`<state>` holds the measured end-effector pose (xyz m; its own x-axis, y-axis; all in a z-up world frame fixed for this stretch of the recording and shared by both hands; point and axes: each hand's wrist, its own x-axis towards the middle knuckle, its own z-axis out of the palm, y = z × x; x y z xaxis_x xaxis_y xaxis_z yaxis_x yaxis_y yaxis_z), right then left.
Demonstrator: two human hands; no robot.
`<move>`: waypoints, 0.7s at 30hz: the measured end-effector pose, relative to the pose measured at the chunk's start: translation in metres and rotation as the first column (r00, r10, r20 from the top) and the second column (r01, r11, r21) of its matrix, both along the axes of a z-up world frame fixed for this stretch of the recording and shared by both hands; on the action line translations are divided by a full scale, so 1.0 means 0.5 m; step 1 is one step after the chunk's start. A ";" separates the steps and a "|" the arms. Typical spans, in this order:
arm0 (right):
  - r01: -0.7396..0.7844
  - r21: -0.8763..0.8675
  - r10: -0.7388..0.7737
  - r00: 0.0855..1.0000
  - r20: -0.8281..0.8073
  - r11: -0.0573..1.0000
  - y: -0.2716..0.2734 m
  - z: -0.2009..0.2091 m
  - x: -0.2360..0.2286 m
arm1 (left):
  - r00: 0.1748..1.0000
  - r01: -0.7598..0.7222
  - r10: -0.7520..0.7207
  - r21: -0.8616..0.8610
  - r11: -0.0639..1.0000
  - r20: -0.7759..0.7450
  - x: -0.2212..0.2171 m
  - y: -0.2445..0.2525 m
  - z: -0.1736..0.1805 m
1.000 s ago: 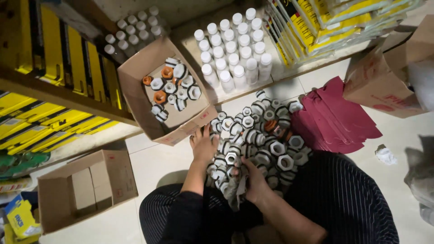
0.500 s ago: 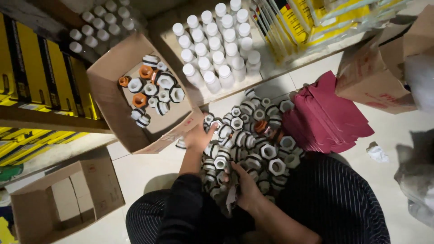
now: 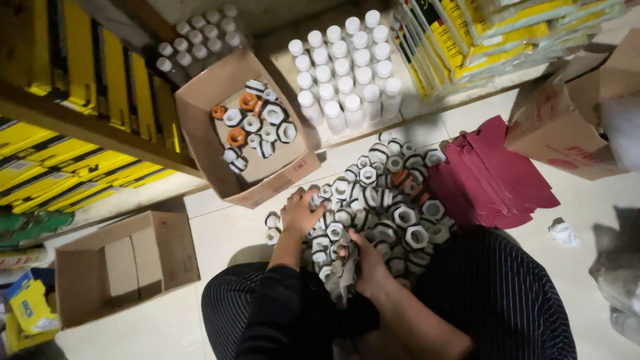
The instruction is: The person sits on the floor and sorts through a pile of white and orange plastic pipe fittings. They pick up individual fittings, separate them, and place them into a cardboard box nearby.
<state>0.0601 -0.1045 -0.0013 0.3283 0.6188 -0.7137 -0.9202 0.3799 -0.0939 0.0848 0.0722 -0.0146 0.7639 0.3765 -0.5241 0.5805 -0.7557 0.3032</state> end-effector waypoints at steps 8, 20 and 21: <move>-0.053 -0.013 0.054 0.998 0.036 0.999 -0.008 0.024 0.012 | 0.980 -0.078 0.085 -0.047 0.996 0.180 -0.058 -0.007 -0.078; 0.253 -0.272 -0.118 0.895 0.430 0.928 -0.026 0.058 0.048 | 0.792 0.004 0.141 -0.237 0.972 0.594 -0.117 -0.140 0.110; 0.245 -0.342 -0.006 0.820 0.572 0.907 -0.031 0.049 0.046 | 0.809 -0.044 0.251 -0.370 0.928 0.531 -0.129 -0.156 0.131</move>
